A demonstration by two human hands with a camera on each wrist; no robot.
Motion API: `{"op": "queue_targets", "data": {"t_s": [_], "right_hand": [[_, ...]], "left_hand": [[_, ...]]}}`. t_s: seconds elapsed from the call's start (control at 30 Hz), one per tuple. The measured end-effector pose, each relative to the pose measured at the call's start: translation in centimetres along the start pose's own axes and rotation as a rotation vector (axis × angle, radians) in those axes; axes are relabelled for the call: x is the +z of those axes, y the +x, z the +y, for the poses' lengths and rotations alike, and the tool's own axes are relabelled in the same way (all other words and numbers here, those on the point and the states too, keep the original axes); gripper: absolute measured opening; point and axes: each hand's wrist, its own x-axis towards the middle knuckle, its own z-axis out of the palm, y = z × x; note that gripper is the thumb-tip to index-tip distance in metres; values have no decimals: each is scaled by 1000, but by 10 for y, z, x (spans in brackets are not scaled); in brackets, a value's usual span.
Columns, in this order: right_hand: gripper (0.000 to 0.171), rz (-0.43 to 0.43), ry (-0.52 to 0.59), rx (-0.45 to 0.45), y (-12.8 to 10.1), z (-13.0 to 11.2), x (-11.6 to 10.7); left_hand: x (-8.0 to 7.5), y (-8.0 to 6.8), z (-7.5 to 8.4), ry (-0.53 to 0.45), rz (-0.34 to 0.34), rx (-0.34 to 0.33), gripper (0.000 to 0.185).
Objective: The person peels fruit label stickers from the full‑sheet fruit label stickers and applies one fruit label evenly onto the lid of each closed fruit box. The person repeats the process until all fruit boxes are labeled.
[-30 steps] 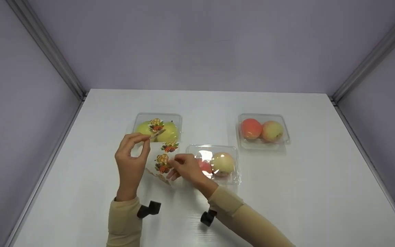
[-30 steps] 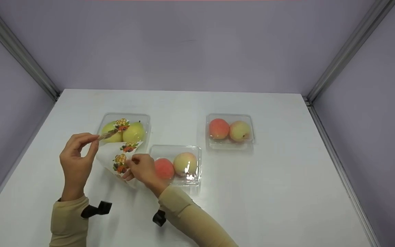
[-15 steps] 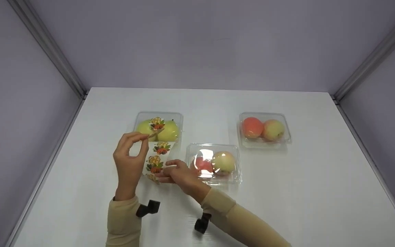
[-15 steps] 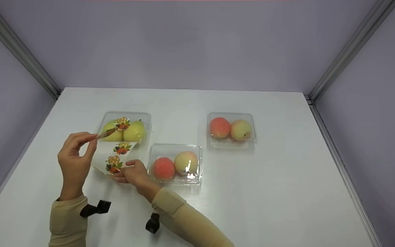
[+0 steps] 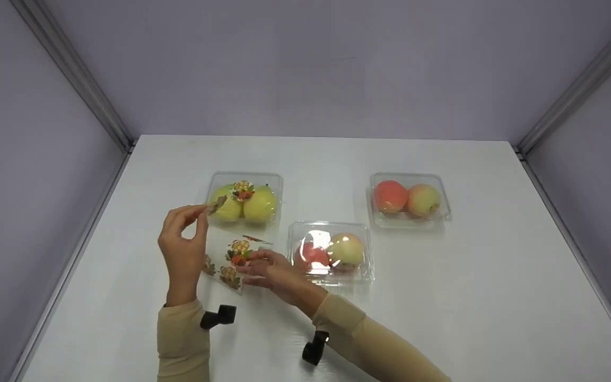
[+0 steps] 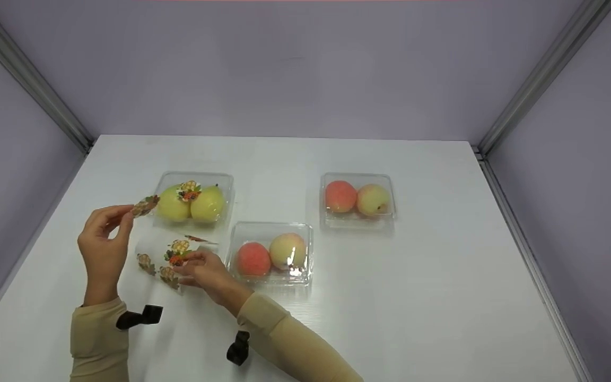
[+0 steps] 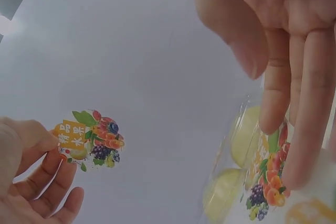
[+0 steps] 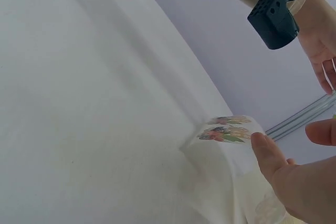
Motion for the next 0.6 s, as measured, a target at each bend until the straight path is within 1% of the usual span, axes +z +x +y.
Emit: {"op": "queue_targets", "data": {"t_s": [0.13,0.27,0.47,0.6], "right_hand": [[39,5,-26,-7,1,2,0],[51,24,-50,20,2,4,-1],[58,44,-99,47,1,5,-3],[62,51,-128,48,0,5,-2]], "left_hand": [[-3,0,-2,-2,11,-40,13],[-5,-1,0,4,12,-62,13],[-6,-2,2,3,7,-80,13],[-5,-2,2,-6,6,-74,13]]}}
